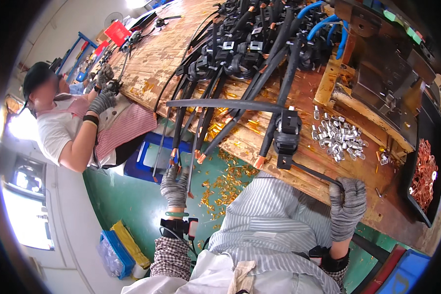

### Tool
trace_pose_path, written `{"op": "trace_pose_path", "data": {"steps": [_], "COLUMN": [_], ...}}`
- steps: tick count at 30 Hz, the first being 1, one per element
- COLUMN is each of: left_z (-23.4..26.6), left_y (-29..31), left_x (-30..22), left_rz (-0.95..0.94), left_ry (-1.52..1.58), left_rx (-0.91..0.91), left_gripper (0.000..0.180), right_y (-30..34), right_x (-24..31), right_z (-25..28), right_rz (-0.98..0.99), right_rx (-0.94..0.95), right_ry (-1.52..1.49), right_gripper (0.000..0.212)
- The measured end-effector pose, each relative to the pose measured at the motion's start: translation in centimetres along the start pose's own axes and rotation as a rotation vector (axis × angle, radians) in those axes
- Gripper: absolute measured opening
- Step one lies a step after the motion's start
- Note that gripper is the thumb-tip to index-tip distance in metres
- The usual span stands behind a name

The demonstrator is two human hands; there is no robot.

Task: Crimping metal terminals onto the ends of electrical cables using an industrial crimping machine.

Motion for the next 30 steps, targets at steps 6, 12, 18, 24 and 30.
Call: {"op": "trace_pose_path", "data": {"steps": [6, 12, 18, 24, 30], "left_z": [-0.4, -1.1, -2.5, -2.5, -1.3], "left_y": [-1.6, -1.5, -1.8, -2.6, -2.1], "left_x": [-2.5, -2.6, -1.5, 0.4, 1.4], "left_rz": [0.021, 0.132, 0.314, 0.383, 0.459], "left_ry": [-0.423, -0.256, 0.059, 0.015, 0.457], "left_rx": [0.158, 0.112, -0.007, -0.013, 0.135], "left_gripper": [0.032, 0.04, 0.047, 0.055, 0.047], "right_y": [0.2, 0.1, 0.1, 0.0, 0.1], "right_x": [0.1, -0.1, -0.1, 0.2, 0.0], "right_z": [-0.2, -0.1, -0.1, 0.1, -0.1], "right_rz": [-0.013, -0.001, 0.009, 0.011, 0.012], "right_rx": [0.004, -0.009, -0.016, -0.006, -0.012], "right_ry": [0.03, 0.033, 0.04, 0.029, 0.004], "right_gripper": [0.019, 0.019, 0.019, 0.019, 0.02]}}
Point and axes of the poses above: each hand's wrist, its own y-axis away from the middle knuckle, its own z-axis out of the back of the hand, x = y × z, the point moved 1 cm from there along -y, towards the middle knuckle, and after that the axes turned 12 degrees about y, right-handed, at the moved point
